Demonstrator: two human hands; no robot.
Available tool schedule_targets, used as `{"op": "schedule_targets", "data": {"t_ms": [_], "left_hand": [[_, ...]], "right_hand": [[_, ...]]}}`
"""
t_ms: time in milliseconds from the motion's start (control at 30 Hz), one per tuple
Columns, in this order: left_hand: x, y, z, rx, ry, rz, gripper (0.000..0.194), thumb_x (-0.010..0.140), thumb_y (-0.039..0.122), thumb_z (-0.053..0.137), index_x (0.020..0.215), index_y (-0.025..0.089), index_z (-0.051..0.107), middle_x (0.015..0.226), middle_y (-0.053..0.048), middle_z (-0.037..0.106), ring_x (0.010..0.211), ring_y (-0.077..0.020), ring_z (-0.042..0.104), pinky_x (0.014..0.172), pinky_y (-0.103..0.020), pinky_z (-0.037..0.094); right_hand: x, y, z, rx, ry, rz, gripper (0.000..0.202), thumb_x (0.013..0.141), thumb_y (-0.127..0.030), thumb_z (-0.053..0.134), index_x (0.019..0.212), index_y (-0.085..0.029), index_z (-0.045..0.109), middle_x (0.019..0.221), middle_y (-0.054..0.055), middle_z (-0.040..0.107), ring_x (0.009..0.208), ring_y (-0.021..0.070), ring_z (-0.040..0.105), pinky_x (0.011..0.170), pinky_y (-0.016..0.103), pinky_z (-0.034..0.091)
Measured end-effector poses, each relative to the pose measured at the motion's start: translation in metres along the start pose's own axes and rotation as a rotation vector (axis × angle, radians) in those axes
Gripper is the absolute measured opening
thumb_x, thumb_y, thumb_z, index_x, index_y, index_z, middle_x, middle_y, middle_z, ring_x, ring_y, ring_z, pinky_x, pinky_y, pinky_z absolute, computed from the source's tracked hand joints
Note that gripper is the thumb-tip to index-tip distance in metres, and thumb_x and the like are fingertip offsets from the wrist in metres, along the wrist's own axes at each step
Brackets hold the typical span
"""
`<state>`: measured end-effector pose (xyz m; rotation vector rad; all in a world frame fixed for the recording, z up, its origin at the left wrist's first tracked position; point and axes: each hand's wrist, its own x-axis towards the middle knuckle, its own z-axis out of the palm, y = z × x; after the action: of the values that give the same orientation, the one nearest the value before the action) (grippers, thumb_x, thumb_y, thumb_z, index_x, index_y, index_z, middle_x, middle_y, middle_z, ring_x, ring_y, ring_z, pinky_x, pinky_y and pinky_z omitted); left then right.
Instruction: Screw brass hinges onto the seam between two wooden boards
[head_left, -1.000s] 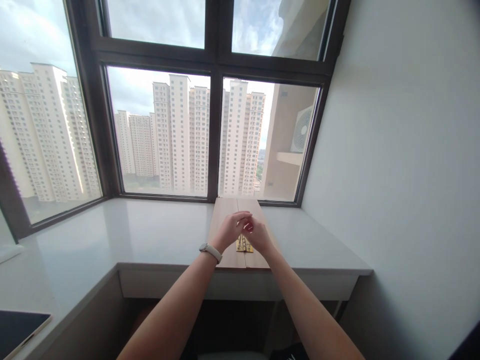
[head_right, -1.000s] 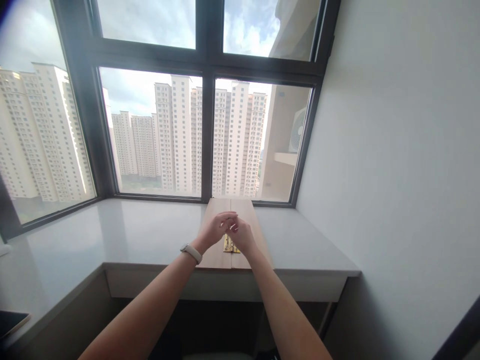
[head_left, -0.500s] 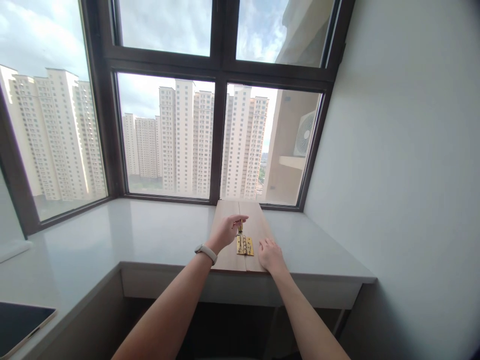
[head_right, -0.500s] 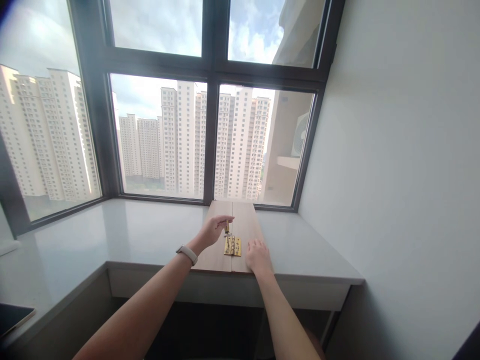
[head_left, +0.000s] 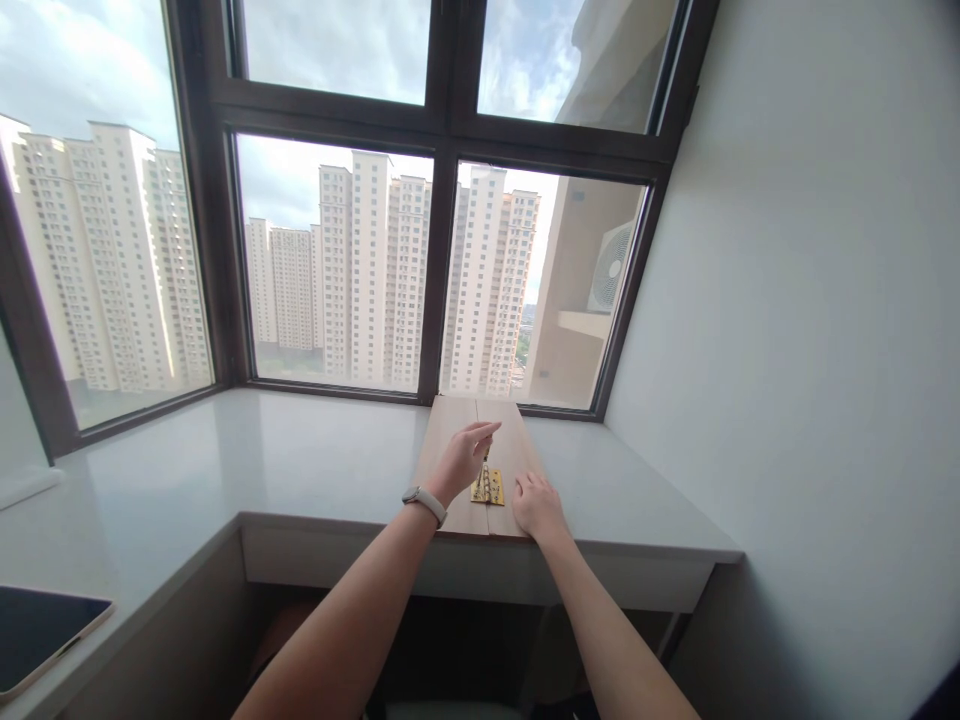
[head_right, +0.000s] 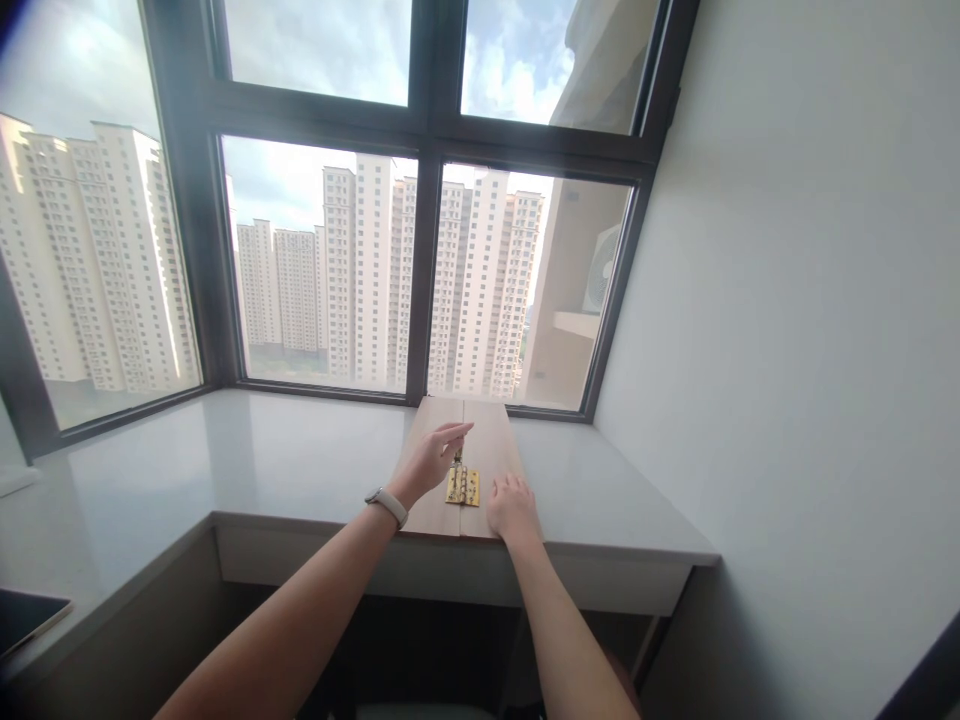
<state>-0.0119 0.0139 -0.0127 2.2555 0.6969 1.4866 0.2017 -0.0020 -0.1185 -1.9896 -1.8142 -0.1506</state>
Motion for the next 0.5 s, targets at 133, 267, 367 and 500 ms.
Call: {"op": "schedule_targets", "data": {"t_ms": [133,267,367,500], "left_hand": [[-0.0004,-0.0061,0.0019,-0.064,0.020,0.001,0.041,0.102,0.017,0.046,0.136,0.021,0.068,0.143,-0.011,0.064,0.123,-0.0228,0.065,0.103,-0.037,0.055],[-0.0013,-0.0107,0.0049,-0.103,0.068,-0.029,0.038,0.100,0.013,0.048,0.126,0.022,0.073,0.122,-0.009,0.074,0.110,-0.0194,0.070,0.094,-0.033,0.059],[-0.0020,-0.0106,0.0059,-0.127,0.097,-0.043,0.032,0.099,0.017,0.053,0.121,0.023,0.076,0.112,-0.008,0.076,0.099,-0.0179,0.072,0.086,-0.030,0.061],[-0.0023,-0.0057,0.0035,-0.115,0.118,-0.039,0.027,0.098,0.024,0.062,0.120,0.022,0.078,0.110,-0.009,0.074,0.090,-0.0175,0.073,0.080,-0.029,0.063]], "right_hand": [[-0.0017,-0.0033,-0.0040,-0.038,-0.031,0.033,0.045,0.104,-0.032,0.038,0.137,-0.024,0.066,0.145,0.012,0.060,0.140,0.0267,0.046,0.115,0.039,0.030],[-0.0025,-0.0049,-0.0056,-0.053,-0.040,0.044,0.046,0.104,-0.034,0.035,0.138,-0.024,0.066,0.147,0.011,0.059,0.140,0.0269,0.046,0.114,0.037,0.030],[-0.0022,-0.0054,-0.0055,-0.061,-0.038,0.053,0.047,0.104,-0.034,0.035,0.139,-0.025,0.065,0.147,0.011,0.059,0.140,0.0275,0.046,0.114,0.038,0.030],[-0.0015,-0.0051,-0.0051,-0.066,-0.038,0.046,0.047,0.103,-0.033,0.036,0.139,-0.024,0.065,0.147,0.011,0.059,0.140,0.0277,0.046,0.115,0.039,0.030]]}}
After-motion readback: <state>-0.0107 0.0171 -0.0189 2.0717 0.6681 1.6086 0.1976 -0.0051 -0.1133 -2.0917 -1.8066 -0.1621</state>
